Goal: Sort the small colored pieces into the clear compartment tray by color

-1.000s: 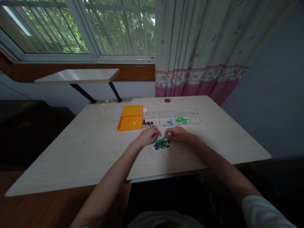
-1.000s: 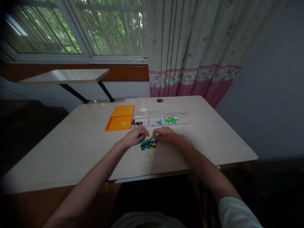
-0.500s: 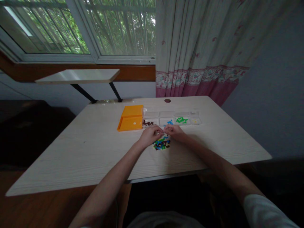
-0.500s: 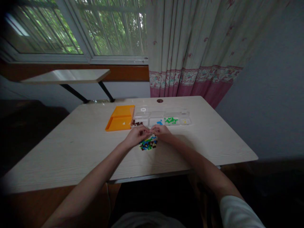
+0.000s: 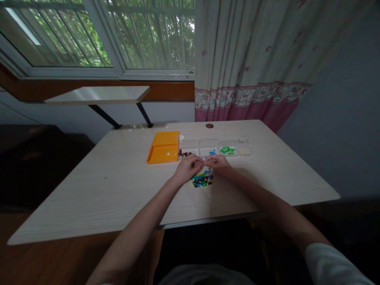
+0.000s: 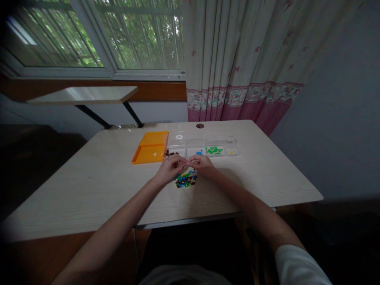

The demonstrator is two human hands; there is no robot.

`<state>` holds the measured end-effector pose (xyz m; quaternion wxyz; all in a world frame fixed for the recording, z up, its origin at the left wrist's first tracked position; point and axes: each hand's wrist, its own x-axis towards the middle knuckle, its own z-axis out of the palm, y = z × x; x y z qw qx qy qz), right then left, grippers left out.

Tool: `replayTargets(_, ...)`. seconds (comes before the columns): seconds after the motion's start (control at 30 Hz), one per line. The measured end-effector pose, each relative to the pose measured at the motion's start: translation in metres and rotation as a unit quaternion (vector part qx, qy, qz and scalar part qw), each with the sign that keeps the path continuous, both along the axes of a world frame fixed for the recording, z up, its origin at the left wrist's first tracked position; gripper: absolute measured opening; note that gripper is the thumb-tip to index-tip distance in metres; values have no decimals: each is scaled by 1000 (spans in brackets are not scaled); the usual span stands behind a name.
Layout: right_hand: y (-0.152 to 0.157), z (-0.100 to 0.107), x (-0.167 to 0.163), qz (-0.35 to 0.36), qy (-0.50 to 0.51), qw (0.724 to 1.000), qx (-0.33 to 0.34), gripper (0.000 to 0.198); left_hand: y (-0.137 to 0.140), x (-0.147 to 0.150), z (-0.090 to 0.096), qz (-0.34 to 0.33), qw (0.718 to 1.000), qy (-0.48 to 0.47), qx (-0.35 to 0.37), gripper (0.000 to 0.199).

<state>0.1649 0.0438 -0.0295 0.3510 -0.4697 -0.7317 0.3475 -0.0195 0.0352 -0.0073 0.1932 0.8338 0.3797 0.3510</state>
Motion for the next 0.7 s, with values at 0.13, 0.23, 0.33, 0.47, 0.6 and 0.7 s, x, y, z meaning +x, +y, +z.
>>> replayTargets(0.13,-2,5,0,14,27,999,-37,42,0,-2,0,19,1000,-11,20,13)
replayTargets(0.23,-4,7,-1,11,42,998,-51,43,0,-3,0,21,999,-5,32,15)
replayTargets(0.33,-5,7,-2,8,40,998,-47,43,-1,-3,0,11,999,7,40,15)
replayTargets(0.47,-5,6,-2,8,22,1000,-20,39,-1,-2,0,2,999,10,41,15)
replayTargets(0.6,-5,7,5,-40,-26,996,80,30,1,-3,0,7,1000,12,23,19)
replayTargets(0.7,-4,13,17,-78,-88,972,205,28,3,-5,-1,-29,998,56,10,18)
